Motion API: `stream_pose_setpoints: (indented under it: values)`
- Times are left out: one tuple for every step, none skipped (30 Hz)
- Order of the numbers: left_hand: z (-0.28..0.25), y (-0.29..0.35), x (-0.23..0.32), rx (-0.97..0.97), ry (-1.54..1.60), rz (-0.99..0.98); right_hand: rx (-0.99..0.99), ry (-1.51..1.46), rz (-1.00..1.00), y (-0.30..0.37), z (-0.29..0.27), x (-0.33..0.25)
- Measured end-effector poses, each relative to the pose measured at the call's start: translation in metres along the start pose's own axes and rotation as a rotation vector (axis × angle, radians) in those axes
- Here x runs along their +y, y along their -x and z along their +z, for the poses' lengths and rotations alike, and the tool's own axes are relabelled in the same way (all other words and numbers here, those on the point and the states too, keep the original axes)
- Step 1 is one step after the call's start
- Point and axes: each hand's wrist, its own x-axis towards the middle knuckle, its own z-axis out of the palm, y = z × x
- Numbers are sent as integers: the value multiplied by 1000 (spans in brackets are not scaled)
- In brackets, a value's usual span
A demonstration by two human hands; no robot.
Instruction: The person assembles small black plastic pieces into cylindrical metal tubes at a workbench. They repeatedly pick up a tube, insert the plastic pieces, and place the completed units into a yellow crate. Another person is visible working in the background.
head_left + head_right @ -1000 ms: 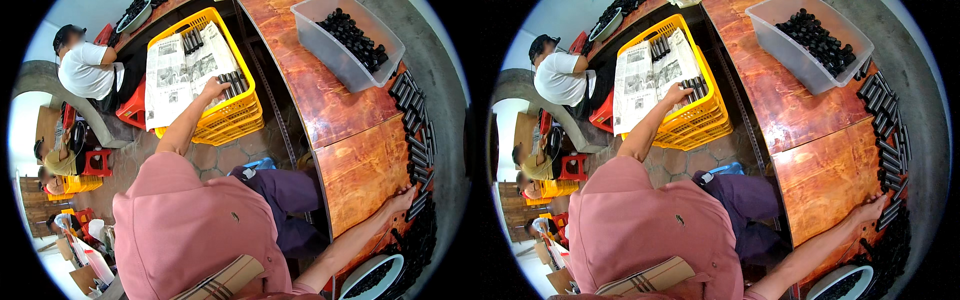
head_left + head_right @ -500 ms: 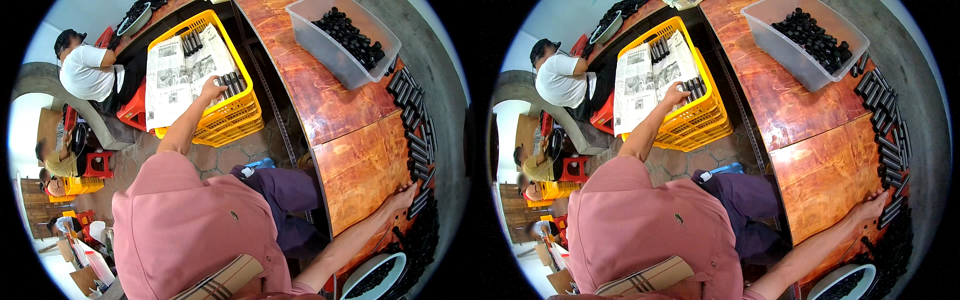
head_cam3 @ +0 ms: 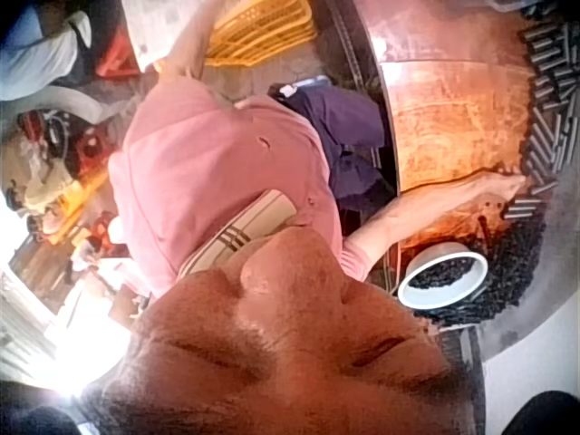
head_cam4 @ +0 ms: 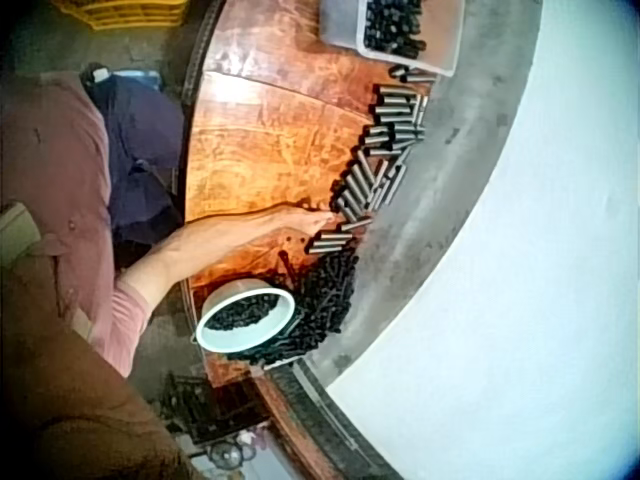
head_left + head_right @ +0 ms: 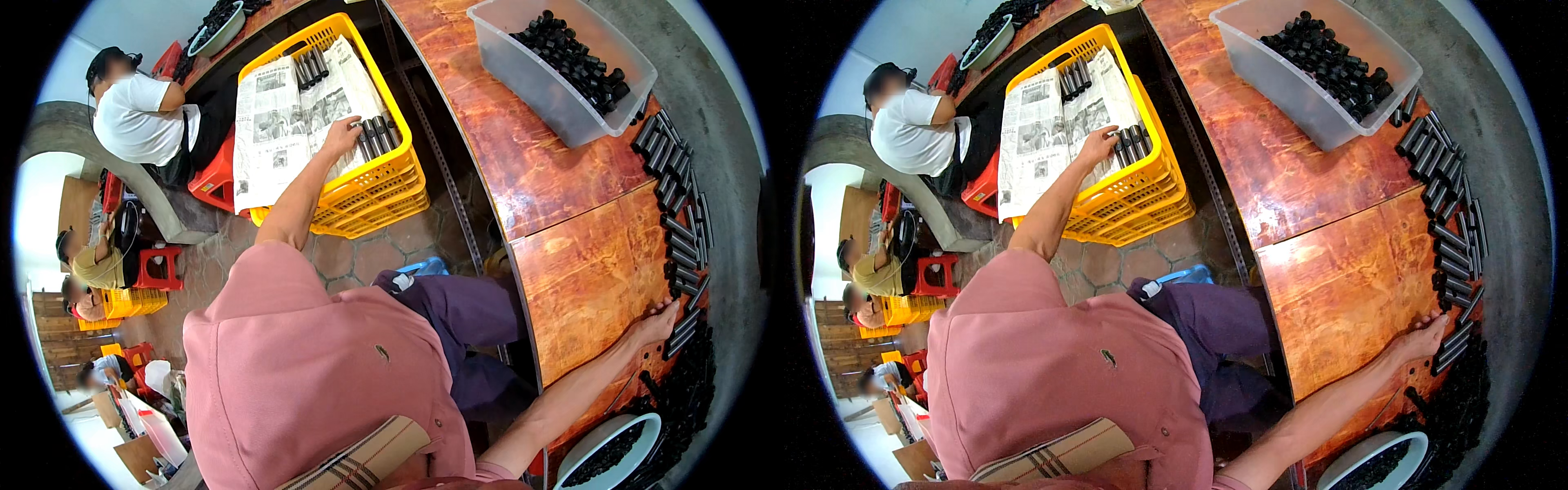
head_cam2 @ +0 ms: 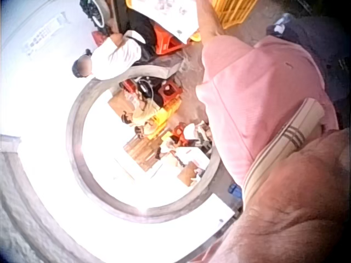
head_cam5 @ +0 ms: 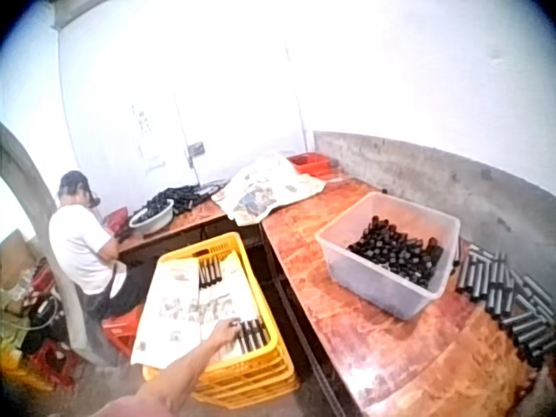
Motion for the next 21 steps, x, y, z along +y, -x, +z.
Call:
stream_pose_setpoints:
  values:
    - [0,0,4,-53,63,-30,8,12,-3,1,0,-1]
    - [-1,0,8,-85,42,-70,16,23,-6,2,0,-3]
    - [-2,0,6,-77,62,-80,21,32,-8,6,4,-7]
    - [-2,-2,3,-69,82,-90,26,38,-4,9,7,-11]
    - [-2,-3,0,-62,102,-100,31,44,-1,13,10,-15]
    - [-2,-5,-1,-59,99,-95,38,49,1,14,11,-16]
    - [-2,-6,-2,-56,96,-90,42,52,-1,14,11,-16]
    - [-2,-7,-4,-53,93,-85,46,54,-3,15,12,-17]
    - [-1,-7,-4,-62,94,-76,53,56,-6,14,11,-16]
    - [0,-7,-5,-71,94,-66,47,41,-7,12,9,-13]
    - [0,-8,-6,-80,95,-57,41,26,-7,9,7,-11]
    - [-1,-8,-6,-82,91,-54,33,10,-7,8,7,-9]
    - [-1,-8,-5,-85,87,-51,37,16,3,7,6,-7]
    - [-1,-8,-5,-88,82,-48,41,22,13,6,5,-5]
    - [-2,-10,-7,-84,82,-48,43,24,19,3,6,-4]
    - [-3,-11,-11,-80,82,-48,31,22,12,1,5,-2]
    - [-3,-12,-14,-76,82,-48,19,20,5,0,4,0]
    - [-1,-5,-4,-33,78,-40,8,19,-5,-2,1,2]
    - [0,-7,-3,-6,-27,30,10,10,-9,-3,-1,3]
    - [1,-11,-4,21,-132,100,13,1,-13,-4,-3,5]
    - [0,-12,-9,54,-241,164,9,-8,-13,-3,-2,4]
